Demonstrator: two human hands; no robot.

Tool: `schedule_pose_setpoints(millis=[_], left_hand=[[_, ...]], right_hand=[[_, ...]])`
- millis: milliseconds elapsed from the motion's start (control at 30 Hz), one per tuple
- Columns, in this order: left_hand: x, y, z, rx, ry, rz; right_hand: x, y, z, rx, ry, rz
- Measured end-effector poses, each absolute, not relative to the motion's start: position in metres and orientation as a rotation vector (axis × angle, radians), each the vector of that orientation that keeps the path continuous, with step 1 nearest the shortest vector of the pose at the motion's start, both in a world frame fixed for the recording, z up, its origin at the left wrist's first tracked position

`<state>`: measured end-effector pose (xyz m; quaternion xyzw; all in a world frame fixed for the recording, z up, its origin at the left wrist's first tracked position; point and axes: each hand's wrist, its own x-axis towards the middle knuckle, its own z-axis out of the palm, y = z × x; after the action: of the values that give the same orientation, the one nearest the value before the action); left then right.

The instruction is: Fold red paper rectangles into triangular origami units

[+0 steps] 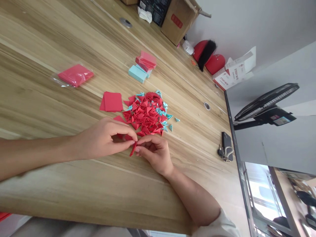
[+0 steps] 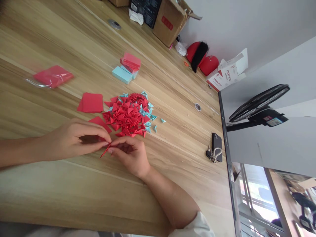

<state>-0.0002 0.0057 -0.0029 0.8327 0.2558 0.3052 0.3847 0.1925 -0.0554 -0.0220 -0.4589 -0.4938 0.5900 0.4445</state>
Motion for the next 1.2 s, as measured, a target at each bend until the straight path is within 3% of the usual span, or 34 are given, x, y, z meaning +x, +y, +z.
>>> schedule_pose_setpoints(millis=[1200], left_hand=[[0.0013, 0.0066, -0.0051, 2.167, 0.628, 0.765]], right_hand=[[0.192, -0.0555, -0.0222, -1.103, -1.25, 1.446]])
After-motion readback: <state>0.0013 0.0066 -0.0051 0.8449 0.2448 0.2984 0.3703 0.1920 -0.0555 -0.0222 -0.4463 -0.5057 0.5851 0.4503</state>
